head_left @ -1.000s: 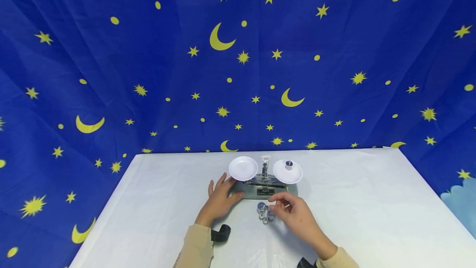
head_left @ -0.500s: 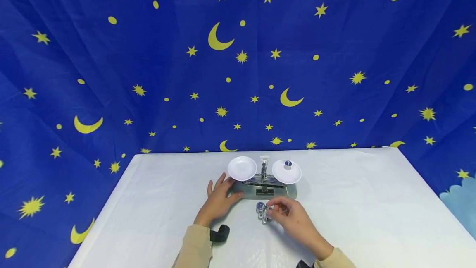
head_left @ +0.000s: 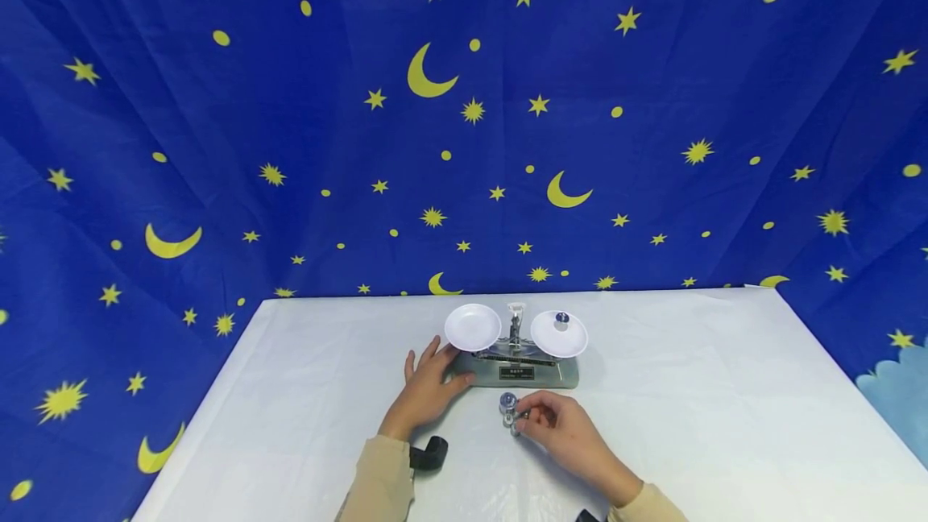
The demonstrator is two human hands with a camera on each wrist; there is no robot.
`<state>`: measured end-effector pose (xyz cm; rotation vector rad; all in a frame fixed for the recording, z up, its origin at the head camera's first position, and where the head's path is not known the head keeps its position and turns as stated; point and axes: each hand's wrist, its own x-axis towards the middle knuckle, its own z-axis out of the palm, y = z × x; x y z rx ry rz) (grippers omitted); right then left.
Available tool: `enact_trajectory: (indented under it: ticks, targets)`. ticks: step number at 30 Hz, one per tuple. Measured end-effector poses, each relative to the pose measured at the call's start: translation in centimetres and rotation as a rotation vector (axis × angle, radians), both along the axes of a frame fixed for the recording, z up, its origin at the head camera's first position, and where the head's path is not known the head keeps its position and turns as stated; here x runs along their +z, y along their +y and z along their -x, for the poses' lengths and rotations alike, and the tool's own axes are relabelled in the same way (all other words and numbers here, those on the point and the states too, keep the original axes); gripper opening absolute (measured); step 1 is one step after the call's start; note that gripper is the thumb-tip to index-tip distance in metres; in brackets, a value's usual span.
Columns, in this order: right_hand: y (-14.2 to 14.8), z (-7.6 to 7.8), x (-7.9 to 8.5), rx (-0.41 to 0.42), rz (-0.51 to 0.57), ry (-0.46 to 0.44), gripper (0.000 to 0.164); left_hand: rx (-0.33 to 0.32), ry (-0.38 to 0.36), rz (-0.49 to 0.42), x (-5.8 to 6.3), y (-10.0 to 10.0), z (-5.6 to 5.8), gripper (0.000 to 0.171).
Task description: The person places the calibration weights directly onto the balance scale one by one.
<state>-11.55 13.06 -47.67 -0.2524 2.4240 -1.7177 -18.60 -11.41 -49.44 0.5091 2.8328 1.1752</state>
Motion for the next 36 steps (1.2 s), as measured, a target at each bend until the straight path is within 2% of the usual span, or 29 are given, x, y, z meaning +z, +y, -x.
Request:
enact_trajectory:
  ticks: [10,23,36]
  targets:
    - [-0.17,0.04,-0.14,-0.026,-0.085,0.027,0.015,0.000,0.004,0.002,0.17,0.02,-0.04,0.064]
    - [-0.38,-0.03,-0.21,-0.109,-0.161,0.038,0.010,-0.007,0.005,-0.005,0.24,-0.02,-0.02,0.063]
    - [-0.37,-0.22,0.00,-0.122,-0.182,0.057,0.008,-0.009,0.009,-0.009,0.05,0.00,0.11,0.063]
